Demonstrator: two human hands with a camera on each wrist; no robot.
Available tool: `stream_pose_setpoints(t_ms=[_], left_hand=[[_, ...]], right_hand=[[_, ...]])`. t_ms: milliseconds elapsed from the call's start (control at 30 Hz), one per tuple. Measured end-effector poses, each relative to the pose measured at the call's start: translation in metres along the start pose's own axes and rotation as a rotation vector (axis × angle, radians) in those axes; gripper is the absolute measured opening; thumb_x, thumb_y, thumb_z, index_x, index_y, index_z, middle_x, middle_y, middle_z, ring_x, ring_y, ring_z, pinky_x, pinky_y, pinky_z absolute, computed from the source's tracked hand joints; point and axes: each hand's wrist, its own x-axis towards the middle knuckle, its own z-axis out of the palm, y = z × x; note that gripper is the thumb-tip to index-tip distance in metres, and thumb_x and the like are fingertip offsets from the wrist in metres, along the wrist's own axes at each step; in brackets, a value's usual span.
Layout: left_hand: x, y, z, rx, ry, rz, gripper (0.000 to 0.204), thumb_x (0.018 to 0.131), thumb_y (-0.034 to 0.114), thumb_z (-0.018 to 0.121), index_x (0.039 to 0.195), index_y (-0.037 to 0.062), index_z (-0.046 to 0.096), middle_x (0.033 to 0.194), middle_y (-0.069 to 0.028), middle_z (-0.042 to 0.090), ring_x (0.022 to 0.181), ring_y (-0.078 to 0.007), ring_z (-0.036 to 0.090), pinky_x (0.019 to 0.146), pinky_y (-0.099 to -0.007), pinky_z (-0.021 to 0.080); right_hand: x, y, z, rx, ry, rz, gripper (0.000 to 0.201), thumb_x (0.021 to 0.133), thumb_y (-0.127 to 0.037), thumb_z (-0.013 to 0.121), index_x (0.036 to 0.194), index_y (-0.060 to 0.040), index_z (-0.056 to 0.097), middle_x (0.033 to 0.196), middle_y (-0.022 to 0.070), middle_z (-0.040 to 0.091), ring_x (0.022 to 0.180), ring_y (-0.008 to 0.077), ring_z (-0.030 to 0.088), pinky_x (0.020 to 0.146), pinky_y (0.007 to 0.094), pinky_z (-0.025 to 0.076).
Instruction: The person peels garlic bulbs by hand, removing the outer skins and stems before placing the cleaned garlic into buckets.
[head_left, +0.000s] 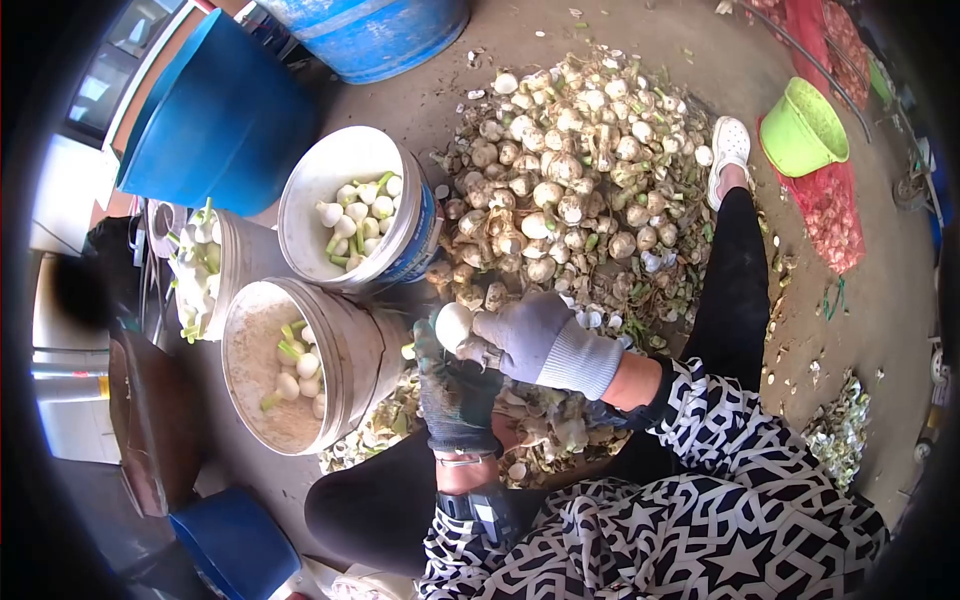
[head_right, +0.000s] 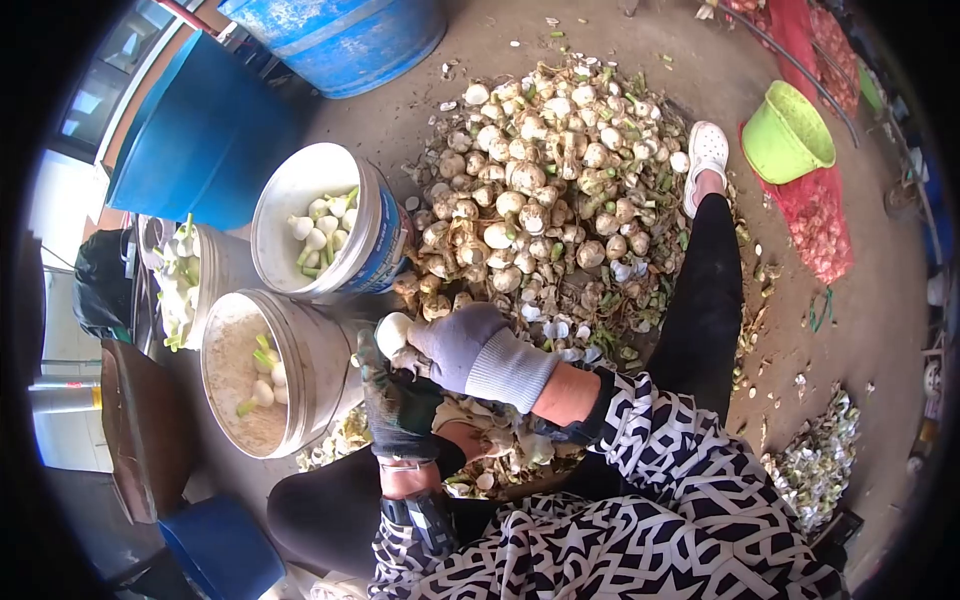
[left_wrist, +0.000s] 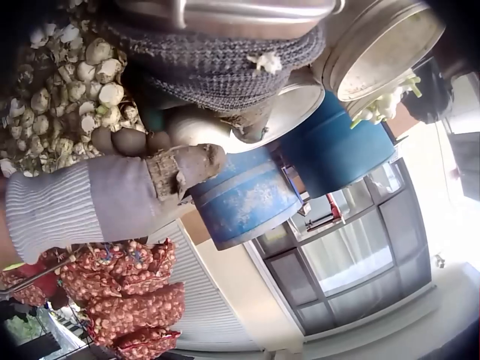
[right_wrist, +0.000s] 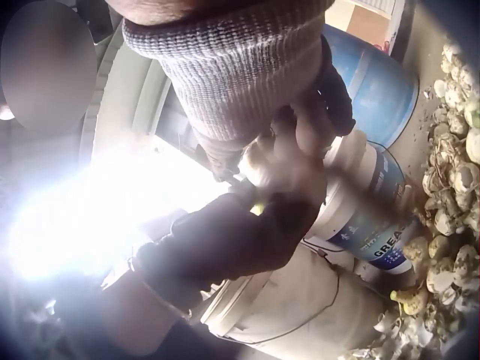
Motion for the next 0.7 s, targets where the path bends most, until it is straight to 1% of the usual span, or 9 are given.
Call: stream_pose_setpoints(t_ms=[200, 267, 300, 333, 400, 467, 533, 600, 700], left_hand=[[0.008, 0.012, -0.018, -0.071, -0.118, -0.076, 0.047, 0.083, 0.048, 0.069, 0.113, 0.0141, 0.059, 0.101, -0.0045, 0.066, 0.089, -0.0195, 0.063, 0.071, -0.0359, 0.055], [0.021, 0.042, -0.044, -0.223, -0.326, 0.144, 0.059, 0.076, 0.040, 0.076, 0.120, 0.0065, 0.055, 0.109, -0.0119, 0.062, 0.096, -0.0251, 0.061, 0.078, -0.0373, 0.056], [0.025, 0.062, -0.053, -0.382, -0.521, 0.271, 0.067, 0.074, 0.030, 0.080, 0.125, -0.0012, 0.050, 0.119, -0.0197, 0.058, 0.103, -0.0287, 0.060, 0.088, -0.0399, 0.055], [0.020, 0.086, -0.048, -0.541, -0.426, 0.400, 0.079, 0.071, 0.024, 0.083, 0.132, -0.0054, 0.042, 0.134, -0.0265, 0.046, 0.116, -0.0332, 0.055, 0.099, -0.0417, 0.049], [-0.004, 0.099, -0.026, -0.566, -0.676, 0.209, 0.093, 0.072, 0.033, 0.082, 0.140, -0.0070, 0.033, 0.144, -0.0274, 0.036, 0.131, -0.0366, 0.041, 0.105, -0.0446, 0.043], [-0.002, 0.078, -0.016, -0.503, -0.559, 0.248, 0.098, 0.071, 0.024, 0.083, 0.143, -0.0048, 0.024, 0.145, -0.0271, 0.034, 0.130, -0.0327, 0.043, 0.107, -0.0440, 0.040], [0.002, 0.042, -0.008, -0.131, -0.397, 0.190, 0.067, 0.083, 0.048, 0.067, 0.127, 0.0007, 0.052, 0.128, -0.0170, 0.057, 0.115, -0.0273, 0.057, 0.092, -0.0390, 0.051], [0.016, 0.005, -0.012, 0.189, -0.312, 0.134, 0.042, 0.087, 0.049, 0.060, 0.106, 0.0113, 0.064, 0.113, -0.0099, 0.064, 0.090, -0.0227, 0.063, 0.078, -0.0349, 0.053], [0.032, -0.027, -0.021, 0.437, -0.289, -0.004, 0.041, 0.094, 0.037, 0.057, 0.120, 0.0053, 0.056, 0.114, -0.0135, 0.062, 0.098, -0.0232, 0.063, 0.084, -0.0374, 0.053]], right_hand=[[-0.024, 0.047, 0.009, 0.249, 0.084, 0.126, 0.027, 0.090, -0.034, 0.061, 0.077, -0.0101, 0.063, 0.064, 0.0101, 0.061, 0.052, 0.0274, 0.061, 0.048, 0.0379, 0.046], [-0.048, 0.086, 0.022, 0.182, 0.009, 0.182, 0.018, 0.089, -0.029, 0.059, 0.084, -0.0119, 0.061, 0.063, 0.0123, 0.061, 0.061, 0.0334, 0.064, 0.056, 0.0438, 0.049], [-0.060, 0.091, 0.021, -0.001, -0.245, 0.339, 0.016, 0.087, -0.026, 0.059, 0.099, -0.0145, 0.061, 0.082, 0.0142, 0.066, 0.076, 0.0347, 0.066, 0.065, 0.0475, 0.050], [-0.071, 0.103, 0.023, -0.205, -0.461, 0.322, 0.031, 0.087, -0.024, 0.057, 0.116, -0.0147, 0.054, 0.113, 0.0147, 0.062, 0.091, 0.0358, 0.064, 0.073, 0.0487, 0.050], [-0.076, 0.122, 0.021, -0.338, -0.383, 0.414, 0.044, 0.087, -0.028, 0.059, 0.126, -0.0123, 0.046, 0.130, 0.0114, 0.052, 0.098, 0.0347, 0.063, 0.077, 0.0463, 0.052], [-0.050, 0.144, 0.010, -0.172, -0.267, 0.742, 0.057, 0.086, -0.032, 0.062, 0.133, -0.0102, 0.040, 0.136, 0.0113, 0.048, 0.104, 0.0324, 0.061, 0.081, 0.0444, 0.051], [-0.023, 0.174, 0.015, -0.289, -0.078, 0.725, 0.060, 0.084, -0.034, 0.064, 0.133, -0.0108, 0.040, 0.133, 0.0163, 0.049, 0.104, 0.0332, 0.061, 0.085, 0.0432, 0.050], [0.017, 0.197, 0.014, -0.320, -0.225, 0.889, 0.057, 0.084, -0.034, 0.064, 0.131, -0.0108, 0.042, 0.130, 0.0172, 0.051, 0.104, 0.0335, 0.061, 0.086, 0.0441, 0.050], [0.043, 0.231, 0.029, -0.272, -0.258, 0.877, 0.053, 0.083, -0.029, 0.066, 0.129, -0.0107, 0.047, 0.127, 0.0179, 0.054, 0.104, 0.0332, 0.061, 0.088, 0.0447, 0.049]])
